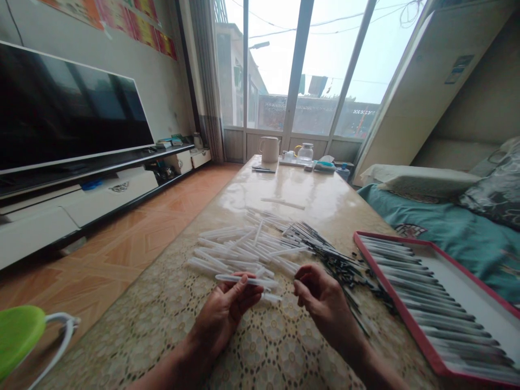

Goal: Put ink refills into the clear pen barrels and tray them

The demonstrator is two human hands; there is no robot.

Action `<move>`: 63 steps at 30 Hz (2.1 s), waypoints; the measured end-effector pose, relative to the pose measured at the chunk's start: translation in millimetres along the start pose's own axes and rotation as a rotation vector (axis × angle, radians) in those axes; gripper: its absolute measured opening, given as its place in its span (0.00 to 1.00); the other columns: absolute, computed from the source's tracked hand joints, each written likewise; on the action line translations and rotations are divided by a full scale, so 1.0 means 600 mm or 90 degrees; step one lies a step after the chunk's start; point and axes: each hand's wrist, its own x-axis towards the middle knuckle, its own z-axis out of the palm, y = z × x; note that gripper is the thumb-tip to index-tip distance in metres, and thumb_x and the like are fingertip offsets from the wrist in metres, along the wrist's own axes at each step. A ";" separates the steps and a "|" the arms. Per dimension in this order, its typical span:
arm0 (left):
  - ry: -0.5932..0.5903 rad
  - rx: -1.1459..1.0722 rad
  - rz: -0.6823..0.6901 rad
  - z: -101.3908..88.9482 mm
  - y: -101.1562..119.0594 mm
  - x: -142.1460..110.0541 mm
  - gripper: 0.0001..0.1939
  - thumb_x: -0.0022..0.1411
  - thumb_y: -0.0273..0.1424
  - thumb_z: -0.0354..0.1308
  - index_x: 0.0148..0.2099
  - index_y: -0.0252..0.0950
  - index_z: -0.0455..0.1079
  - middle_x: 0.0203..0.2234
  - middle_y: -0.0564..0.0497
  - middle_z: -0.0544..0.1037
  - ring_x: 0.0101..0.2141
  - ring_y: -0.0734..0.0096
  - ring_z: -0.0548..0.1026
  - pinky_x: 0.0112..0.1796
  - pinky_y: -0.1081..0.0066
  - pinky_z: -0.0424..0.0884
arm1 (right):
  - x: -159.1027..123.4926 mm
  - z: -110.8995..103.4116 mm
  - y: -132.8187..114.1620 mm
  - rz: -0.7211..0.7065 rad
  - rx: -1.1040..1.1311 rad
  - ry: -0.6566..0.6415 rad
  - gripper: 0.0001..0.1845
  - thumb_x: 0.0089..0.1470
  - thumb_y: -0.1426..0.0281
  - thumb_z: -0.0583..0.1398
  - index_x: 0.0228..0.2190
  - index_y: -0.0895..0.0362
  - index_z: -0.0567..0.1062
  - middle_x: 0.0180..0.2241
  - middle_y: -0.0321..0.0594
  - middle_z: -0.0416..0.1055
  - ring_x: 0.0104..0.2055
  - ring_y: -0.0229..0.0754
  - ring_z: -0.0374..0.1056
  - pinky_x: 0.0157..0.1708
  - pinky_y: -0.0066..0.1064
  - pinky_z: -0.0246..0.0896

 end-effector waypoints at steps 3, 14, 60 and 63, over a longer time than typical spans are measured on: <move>-0.011 0.011 -0.004 0.000 -0.002 0.000 0.05 0.55 0.25 0.62 0.37 0.30 0.73 0.27 0.44 0.82 0.31 0.67 0.80 0.37 0.71 0.75 | -0.013 0.022 -0.007 0.012 0.112 -0.004 0.08 0.54 0.65 0.57 0.31 0.57 0.67 0.25 0.36 0.68 0.25 0.36 0.66 0.25 0.26 0.63; -0.052 0.015 -0.016 0.003 -0.005 -0.001 0.07 0.52 0.26 0.65 0.35 0.30 0.75 0.27 0.45 0.82 0.32 0.66 0.79 0.38 0.70 0.74 | -0.017 0.040 0.000 0.017 0.229 -0.033 0.09 0.53 0.65 0.61 0.30 0.57 0.68 0.25 0.33 0.70 0.25 0.35 0.69 0.26 0.25 0.64; -0.099 0.090 -0.001 -0.002 -0.012 0.001 0.08 0.51 0.30 0.66 0.34 0.32 0.75 0.26 0.45 0.82 0.30 0.66 0.79 0.38 0.67 0.73 | -0.028 0.038 0.028 -0.026 -0.099 -0.076 0.18 0.61 0.56 0.44 0.30 0.55 0.63 0.17 0.33 0.71 0.19 0.37 0.66 0.23 0.25 0.54; -0.112 0.096 -0.003 -0.003 -0.013 0.003 0.09 0.52 0.30 0.65 0.35 0.32 0.74 0.27 0.45 0.82 0.30 0.66 0.79 0.38 0.67 0.73 | -0.027 0.037 0.031 -0.023 -0.119 -0.088 0.23 0.62 0.55 0.41 0.25 0.54 0.63 0.17 0.35 0.71 0.20 0.37 0.67 0.23 0.25 0.54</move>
